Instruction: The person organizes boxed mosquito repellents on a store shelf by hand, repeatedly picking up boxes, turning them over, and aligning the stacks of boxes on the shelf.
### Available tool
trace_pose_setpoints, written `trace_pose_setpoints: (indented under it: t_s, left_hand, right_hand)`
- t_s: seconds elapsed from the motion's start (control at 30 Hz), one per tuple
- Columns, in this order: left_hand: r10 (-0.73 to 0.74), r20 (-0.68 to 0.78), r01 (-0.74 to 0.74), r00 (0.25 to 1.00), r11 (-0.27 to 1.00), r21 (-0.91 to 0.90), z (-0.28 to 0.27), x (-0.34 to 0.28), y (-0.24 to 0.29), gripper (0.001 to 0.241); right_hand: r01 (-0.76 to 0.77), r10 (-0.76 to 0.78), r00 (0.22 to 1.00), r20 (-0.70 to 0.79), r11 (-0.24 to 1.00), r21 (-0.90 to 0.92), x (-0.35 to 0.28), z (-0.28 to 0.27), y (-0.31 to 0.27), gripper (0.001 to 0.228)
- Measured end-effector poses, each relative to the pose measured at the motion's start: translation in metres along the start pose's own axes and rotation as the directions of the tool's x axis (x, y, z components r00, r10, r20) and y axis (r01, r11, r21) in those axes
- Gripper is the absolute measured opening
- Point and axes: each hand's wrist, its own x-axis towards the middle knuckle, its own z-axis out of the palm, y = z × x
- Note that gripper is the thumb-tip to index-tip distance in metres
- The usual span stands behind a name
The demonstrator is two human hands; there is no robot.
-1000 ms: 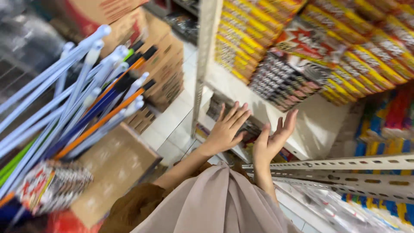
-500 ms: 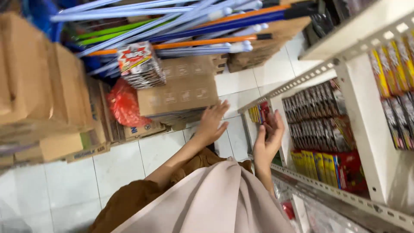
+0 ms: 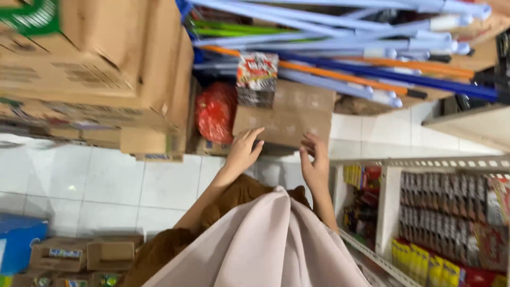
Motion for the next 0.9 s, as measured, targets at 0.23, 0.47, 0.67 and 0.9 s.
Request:
trace_pose_setpoints:
  t_s: [0.23,0.47,0.67,0.9]
  left_hand:
    - [-0.218,0.058,0.223,0.974,0.971,-0.089,-0.025,0.016,-0.122,0.044]
    - [-0.448,0.27,0.519,0.852,0.787,-0.335,0.028,0.1,-0.243,0.069]
    - [-0.407,0.183,0.439,0.895,0.732,-0.52,0.031,0.145,-0.228,0.084]
    - [-0.351,0.449,0.568,0.822,0.564,-0.6,0.024,0.142,-0.222,0.076]
  right_hand:
    - [-0.091,0.099,0.985,0.142,0.994,-0.065,0.048,0.079,-0.01,0.043]
    - [-0.092,0.098,0.995,0.022,0.981,-0.169,0.123,0.143,0.064,0.048]
    - [-0.006,-0.072,0.98,-0.183,0.92,-0.393,0.158,0.196,0.117,0.074]
    - [-0.257,0.27,0.924,-0.271,0.963,0.085,0.15,0.208,0.122,0.062]
